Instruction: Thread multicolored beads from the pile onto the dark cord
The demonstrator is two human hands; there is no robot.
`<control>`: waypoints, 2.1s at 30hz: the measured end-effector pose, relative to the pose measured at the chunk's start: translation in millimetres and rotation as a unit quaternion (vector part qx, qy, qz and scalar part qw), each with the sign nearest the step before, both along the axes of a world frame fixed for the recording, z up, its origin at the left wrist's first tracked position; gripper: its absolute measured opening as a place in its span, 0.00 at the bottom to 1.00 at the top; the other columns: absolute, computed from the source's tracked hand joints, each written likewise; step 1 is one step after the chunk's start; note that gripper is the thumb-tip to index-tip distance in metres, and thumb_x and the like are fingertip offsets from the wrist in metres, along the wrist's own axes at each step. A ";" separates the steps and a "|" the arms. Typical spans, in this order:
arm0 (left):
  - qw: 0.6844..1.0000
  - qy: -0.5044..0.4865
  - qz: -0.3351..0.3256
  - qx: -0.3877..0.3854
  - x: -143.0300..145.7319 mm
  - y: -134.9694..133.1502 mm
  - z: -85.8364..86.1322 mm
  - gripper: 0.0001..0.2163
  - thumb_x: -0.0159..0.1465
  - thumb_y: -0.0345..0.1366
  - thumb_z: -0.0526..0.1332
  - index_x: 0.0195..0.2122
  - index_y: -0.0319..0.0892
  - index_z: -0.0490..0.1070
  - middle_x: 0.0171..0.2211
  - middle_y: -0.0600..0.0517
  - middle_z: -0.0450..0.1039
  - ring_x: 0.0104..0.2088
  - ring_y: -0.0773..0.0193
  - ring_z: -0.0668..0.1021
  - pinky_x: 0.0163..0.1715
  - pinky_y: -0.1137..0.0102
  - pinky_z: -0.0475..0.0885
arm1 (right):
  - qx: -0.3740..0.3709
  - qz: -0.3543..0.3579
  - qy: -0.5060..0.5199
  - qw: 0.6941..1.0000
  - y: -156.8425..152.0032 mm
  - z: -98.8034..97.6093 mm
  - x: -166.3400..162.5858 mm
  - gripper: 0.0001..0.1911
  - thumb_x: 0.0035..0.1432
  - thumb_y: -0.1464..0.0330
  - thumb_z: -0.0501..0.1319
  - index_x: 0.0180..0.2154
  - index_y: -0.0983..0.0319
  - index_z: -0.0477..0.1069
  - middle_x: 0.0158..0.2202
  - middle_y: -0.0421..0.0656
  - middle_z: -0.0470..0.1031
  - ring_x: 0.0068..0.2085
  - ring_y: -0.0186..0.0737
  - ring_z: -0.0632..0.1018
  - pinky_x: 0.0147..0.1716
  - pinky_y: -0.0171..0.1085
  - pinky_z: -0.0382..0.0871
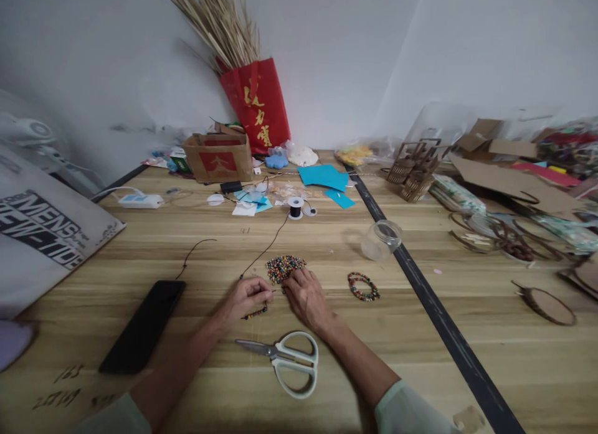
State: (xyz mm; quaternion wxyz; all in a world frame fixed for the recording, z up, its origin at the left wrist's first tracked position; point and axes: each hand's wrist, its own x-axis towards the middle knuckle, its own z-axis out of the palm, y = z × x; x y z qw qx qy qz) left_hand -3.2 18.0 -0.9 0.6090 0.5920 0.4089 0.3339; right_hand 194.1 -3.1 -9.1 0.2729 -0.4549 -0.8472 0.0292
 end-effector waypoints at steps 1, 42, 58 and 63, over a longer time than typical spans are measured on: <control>1.000 -0.001 -0.001 0.000 -0.1 0.0 0.6 0.15 0.50 0.45 0.68 0.24 0.37 0.70 0.22 0.54 0.70 0.25 0.69 0.71 0.28 0.75 0.65 | 0.001 -0.002 -0.001 1.000 0.4 -1.2 0.0 0.10 0.66 0.70 0.52 0.38 0.62 0.73 0.35 0.47 0.71 0.38 0.44 0.67 0.38 0.41 0.62; 0.992 0.081 -0.023 0.094 4.7 -7.4 0.1 0.07 0.54 0.36 0.62 0.25 0.37 0.71 0.21 0.54 0.68 0.23 0.69 0.69 0.25 0.76 0.63 | -0.324 0.070 0.384 0.861 -11.3 0.1 -6.7 0.12 0.56 0.61 0.62 0.30 0.64 0.68 0.25 0.39 0.67 0.26 0.31 0.66 0.25 0.30 0.59; 0.992 0.086 -0.017 0.089 4.7 -10.5 0.5 0.07 0.55 0.35 0.61 0.25 0.37 0.71 0.21 0.54 0.67 0.24 0.69 0.68 0.25 0.75 0.62 | -0.340 0.081 0.386 0.854 -11.2 0.5 -5.8 0.12 0.56 0.61 0.62 0.31 0.64 0.69 0.25 0.38 0.67 0.26 0.31 0.67 0.25 0.31 0.59; 0.992 0.087 -0.025 0.083 4.2 -10.2 -1.4 0.07 0.55 0.36 0.60 0.25 0.37 0.70 0.21 0.55 0.66 0.23 0.69 0.68 0.24 0.75 0.62 | -0.336 0.078 0.383 0.857 -11.1 -0.1 -5.9 0.12 0.57 0.61 0.62 0.31 0.64 0.69 0.26 0.39 0.68 0.27 0.32 0.67 0.27 0.31 0.60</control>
